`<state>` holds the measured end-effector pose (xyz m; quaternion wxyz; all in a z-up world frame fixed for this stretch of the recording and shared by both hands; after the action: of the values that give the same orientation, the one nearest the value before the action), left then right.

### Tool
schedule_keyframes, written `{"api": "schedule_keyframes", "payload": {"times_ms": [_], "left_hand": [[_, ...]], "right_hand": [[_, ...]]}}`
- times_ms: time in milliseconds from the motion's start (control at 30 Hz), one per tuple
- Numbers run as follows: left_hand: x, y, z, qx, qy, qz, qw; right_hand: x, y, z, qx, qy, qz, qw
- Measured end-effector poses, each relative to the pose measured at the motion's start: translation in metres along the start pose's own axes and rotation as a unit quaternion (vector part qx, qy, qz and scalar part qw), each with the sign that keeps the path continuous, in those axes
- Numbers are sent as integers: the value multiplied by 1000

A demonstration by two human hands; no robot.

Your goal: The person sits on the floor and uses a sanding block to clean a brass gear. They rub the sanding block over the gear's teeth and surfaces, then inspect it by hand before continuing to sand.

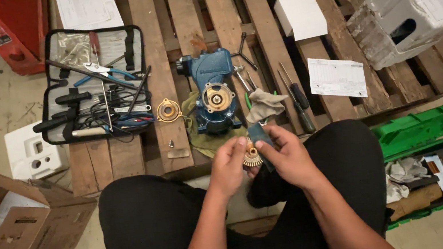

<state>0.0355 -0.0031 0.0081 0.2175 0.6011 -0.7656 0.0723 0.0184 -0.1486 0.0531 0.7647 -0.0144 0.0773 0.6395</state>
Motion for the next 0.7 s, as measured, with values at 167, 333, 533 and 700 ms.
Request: {"api": "schedule_keyframes", "payload": {"times_ms": [167, 333, 533, 700], "left_hand": [[-1, -1, 5, 1, -42, -20, 999], [-5, -4, 2, 6, -64, -38, 997], [2, 2, -21, -18, 0, -53, 998], [-2, -2, -9, 6, -101, -28, 994]], "right_hand": [[1, -9, -22, 32, -16, -85, 996], [-3, -12, -21, 51, -76, -136, 986], [3, -7, -17, 117, -160, -121, 973], [0, -8, -20, 78, -45, -99, 991]]}}
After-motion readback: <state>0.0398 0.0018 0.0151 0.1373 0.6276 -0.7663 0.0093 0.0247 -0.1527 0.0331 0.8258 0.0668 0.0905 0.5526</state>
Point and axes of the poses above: each hand's wrist, its own y-axis away from the middle knuckle, its own x-axis out of the palm, z = x × y, the point moved 3 cm from there along -y, towards the middle knuckle, and after that the axes turned 4 degrees about -z, right-handed, at the moved point
